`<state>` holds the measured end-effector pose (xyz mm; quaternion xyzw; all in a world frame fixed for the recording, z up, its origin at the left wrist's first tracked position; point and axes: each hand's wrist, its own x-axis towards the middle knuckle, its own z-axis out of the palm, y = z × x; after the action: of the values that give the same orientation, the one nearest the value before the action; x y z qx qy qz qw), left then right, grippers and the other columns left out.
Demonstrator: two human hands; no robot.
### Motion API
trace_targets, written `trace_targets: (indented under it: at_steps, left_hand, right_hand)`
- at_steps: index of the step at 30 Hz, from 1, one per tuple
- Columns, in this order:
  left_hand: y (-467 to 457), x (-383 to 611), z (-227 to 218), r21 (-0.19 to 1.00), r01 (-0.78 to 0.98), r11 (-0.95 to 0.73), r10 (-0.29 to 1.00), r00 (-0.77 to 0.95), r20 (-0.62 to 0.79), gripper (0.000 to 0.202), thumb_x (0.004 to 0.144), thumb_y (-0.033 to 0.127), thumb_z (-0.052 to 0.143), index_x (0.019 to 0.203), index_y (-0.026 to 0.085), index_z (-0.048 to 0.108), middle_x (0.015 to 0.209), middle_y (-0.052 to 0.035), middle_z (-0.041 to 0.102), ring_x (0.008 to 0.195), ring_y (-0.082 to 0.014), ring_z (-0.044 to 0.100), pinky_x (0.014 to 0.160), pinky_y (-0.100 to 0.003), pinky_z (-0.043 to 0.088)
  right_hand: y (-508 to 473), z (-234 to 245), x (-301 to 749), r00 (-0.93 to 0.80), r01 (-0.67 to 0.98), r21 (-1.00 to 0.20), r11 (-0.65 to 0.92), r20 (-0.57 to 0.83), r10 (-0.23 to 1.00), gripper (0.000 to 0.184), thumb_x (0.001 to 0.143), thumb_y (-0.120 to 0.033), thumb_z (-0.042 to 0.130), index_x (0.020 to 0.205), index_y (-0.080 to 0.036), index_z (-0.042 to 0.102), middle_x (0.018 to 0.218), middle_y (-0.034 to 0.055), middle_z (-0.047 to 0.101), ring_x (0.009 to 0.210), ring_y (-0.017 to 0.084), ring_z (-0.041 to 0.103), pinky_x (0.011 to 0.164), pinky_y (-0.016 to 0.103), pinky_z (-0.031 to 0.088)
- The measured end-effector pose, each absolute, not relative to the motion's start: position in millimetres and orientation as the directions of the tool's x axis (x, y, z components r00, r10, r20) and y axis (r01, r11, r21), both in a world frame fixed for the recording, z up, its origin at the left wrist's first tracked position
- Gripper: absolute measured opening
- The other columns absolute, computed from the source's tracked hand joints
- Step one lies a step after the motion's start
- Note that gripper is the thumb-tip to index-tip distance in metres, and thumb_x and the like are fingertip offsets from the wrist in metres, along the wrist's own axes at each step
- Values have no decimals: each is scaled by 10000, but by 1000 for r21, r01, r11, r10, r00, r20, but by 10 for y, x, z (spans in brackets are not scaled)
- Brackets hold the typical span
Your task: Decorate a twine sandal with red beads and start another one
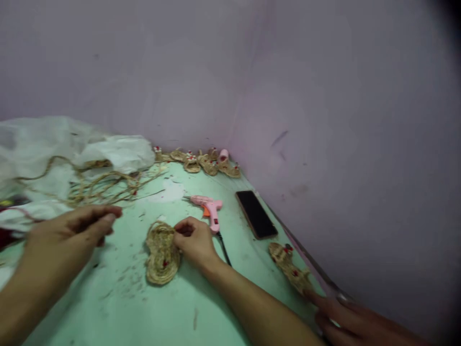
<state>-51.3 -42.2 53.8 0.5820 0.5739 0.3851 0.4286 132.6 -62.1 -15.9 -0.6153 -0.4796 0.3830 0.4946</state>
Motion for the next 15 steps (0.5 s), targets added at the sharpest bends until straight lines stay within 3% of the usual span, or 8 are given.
trace_targets:
  at_steps: [1,4,7,11,15]
  left_hand:
    - [-431,-559,461,934,324,149,989,-70,-133,182,724,307,534,860,193,571,508,85,552,463,-81,488,411,-134,325]
    - [-468,-504,279,938,240,250,967,-22,-252,258,700,282,548,895,117,585,562,51,606,343,-30,390,360,-138,274]
    - [-473,-378,173,956,137,257,961,66,-268,313,676,302,589,910,94,577,589,-18,634,315,-41,393,313,-159,276]
    - [-522,-289,133,957,85,276,951,118,-285,303,661,268,613,914,107,570,394,63,509,267,-43,351,271,-139,239]
    - [-597,-221,117,963,33,267,959,84,-269,234,607,179,627,829,108,601,474,42,561,307,-42,412,270,-137,279]
  right_hand:
    - [-634,-142,1318,242,178,-983,-44,1,970,120,567,-97,555,655,-159,609,585,-10,623,555,126,588,538,222,467]
    - [-667,-97,1316,228,92,-995,-48,-26,973,75,575,-118,561,631,-166,570,561,-15,589,507,117,550,500,227,447]
    - [-679,-94,1336,191,38,-997,-71,-62,980,67,592,-180,607,646,-170,569,560,-12,579,485,114,533,481,235,437]
    - [-693,-124,1352,163,4,-996,-94,-92,982,102,591,-212,647,659,-172,582,595,3,594,514,119,550,512,250,453]
    - [-697,-129,1364,148,-46,-994,-97,-103,984,117,576,-213,668,653,-174,588,594,-2,601,520,119,564,528,255,472]
